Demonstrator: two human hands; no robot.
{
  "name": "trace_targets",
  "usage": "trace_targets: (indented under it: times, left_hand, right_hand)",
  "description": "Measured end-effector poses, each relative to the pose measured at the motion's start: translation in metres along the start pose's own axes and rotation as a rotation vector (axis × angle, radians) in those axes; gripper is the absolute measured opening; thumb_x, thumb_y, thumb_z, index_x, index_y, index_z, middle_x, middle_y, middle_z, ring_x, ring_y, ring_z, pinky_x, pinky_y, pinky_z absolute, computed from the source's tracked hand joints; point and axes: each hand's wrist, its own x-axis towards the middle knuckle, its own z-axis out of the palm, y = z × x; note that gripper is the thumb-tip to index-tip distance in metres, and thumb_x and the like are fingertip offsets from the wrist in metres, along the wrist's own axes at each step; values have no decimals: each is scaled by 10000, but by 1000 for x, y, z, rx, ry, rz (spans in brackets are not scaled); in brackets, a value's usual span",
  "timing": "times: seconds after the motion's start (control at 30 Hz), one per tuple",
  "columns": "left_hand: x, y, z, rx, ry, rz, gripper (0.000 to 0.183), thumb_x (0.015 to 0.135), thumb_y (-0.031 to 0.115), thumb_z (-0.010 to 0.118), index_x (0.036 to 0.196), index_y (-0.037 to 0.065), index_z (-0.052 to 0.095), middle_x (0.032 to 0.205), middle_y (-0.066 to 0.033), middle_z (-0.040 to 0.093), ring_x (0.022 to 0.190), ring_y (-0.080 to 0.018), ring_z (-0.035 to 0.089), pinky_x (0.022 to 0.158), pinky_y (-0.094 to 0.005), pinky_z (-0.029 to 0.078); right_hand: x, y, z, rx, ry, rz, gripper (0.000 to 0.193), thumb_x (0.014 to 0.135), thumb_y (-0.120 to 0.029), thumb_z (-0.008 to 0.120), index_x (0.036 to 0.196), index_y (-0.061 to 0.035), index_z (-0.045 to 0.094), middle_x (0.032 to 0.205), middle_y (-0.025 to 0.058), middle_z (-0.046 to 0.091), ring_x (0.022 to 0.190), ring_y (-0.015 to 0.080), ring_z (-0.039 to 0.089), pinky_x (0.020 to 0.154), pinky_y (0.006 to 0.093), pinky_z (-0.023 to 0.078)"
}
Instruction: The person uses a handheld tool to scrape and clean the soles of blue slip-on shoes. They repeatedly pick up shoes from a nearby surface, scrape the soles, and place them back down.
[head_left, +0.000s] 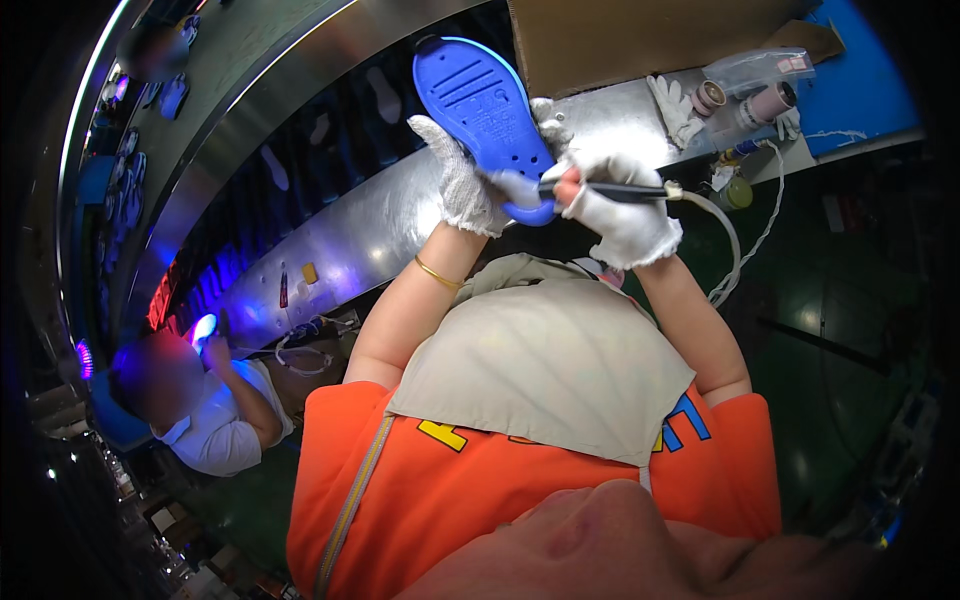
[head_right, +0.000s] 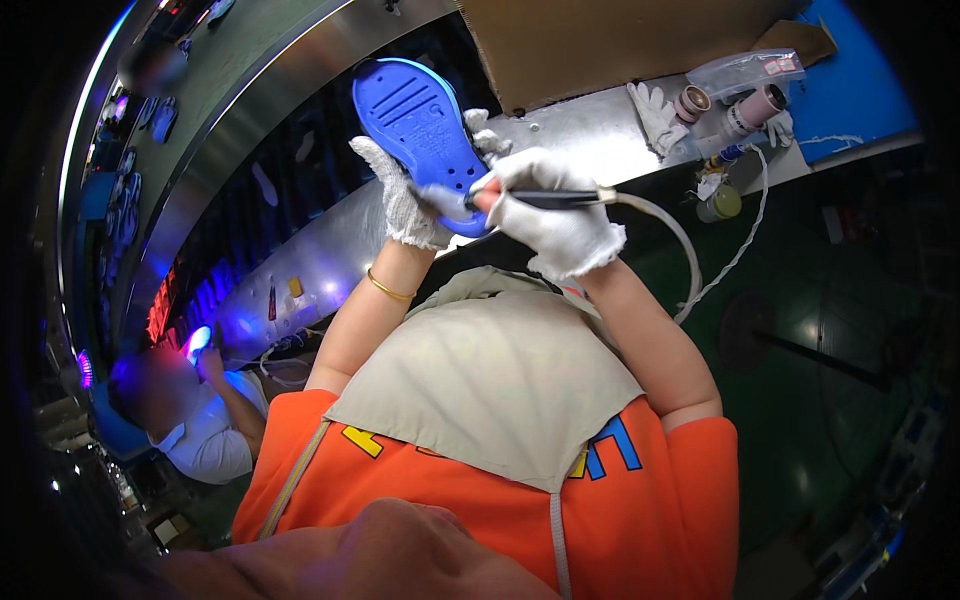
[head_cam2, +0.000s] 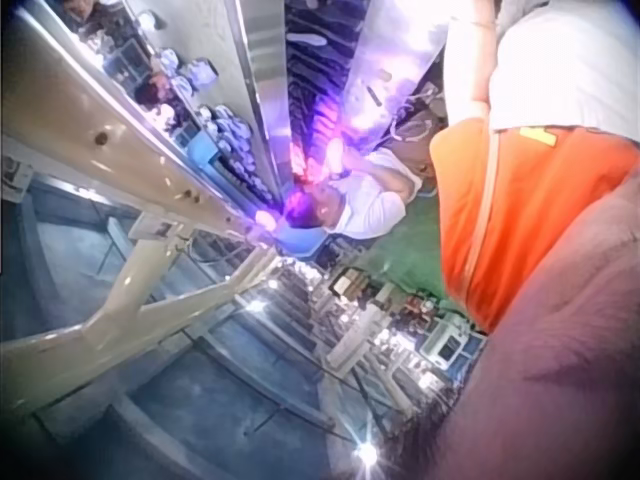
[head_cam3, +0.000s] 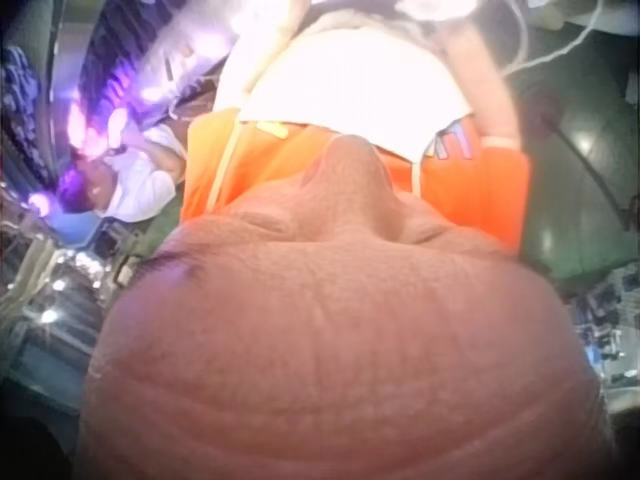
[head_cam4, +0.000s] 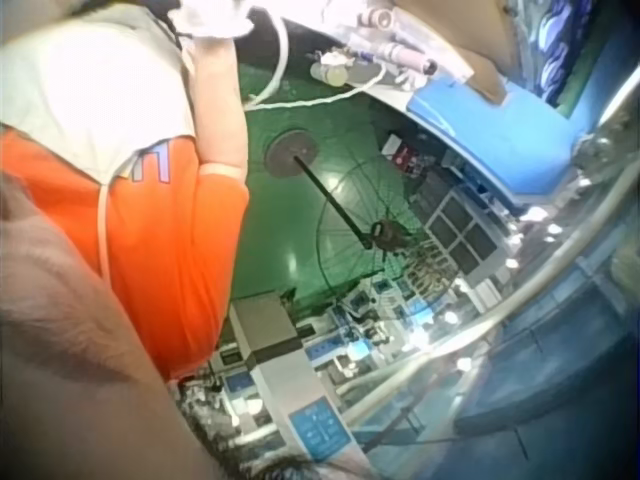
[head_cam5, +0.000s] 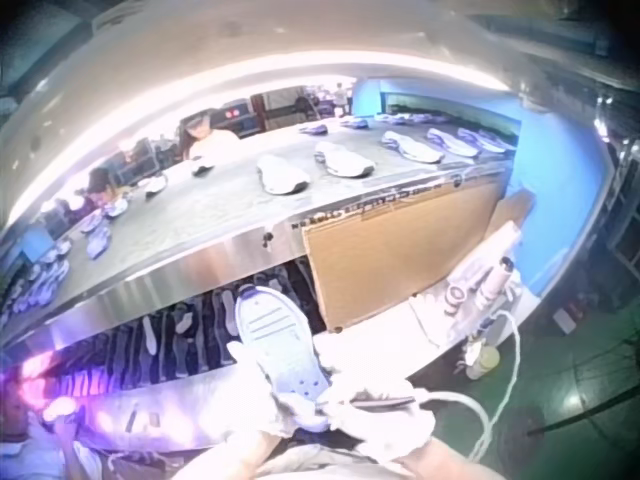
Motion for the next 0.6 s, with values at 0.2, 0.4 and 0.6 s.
trace_targets:
  times: [0.2, 0.4, 0.6]
  left_hand:
    - [7, 14, 4, -83, -183, 39, 1161, 558, 930, 318, 1260, 15, 455, 1113, -202, 578, 948, -339, 590, 844, -468, 507]
    - [11, 29, 0, 25, -309, 39, 1143, 564, 907, 369, 1300, 33, 414, 1189, -221, 541, 1023, -367, 585, 867, -490, 515]
    - [11, 44, 2, 478, -205, 16, 1181, 551, 894, 396, 1293, -24, 407, 1193, -220, 545, 1011, -348, 608, 833, -455, 538]
  right_hand:
    - [5, -5, 4, -118, 37, 27, 121, 798, -30, 675, 880, -24, 586, 843, 51, 639, 738, 80, 595, 701, 236, 496]
    - [12, -1, -6, -101, 22, -34, 168, 801, -7, 665, 931, -39, 564, 971, 82, 621, 835, 121, 612, 785, 267, 511]
    - [20, -18, -6, -281, -169, 225, 112, 774, -3, 661, 864, -36, 604, 967, 78, 632, 846, 117, 615, 745, 249, 509]
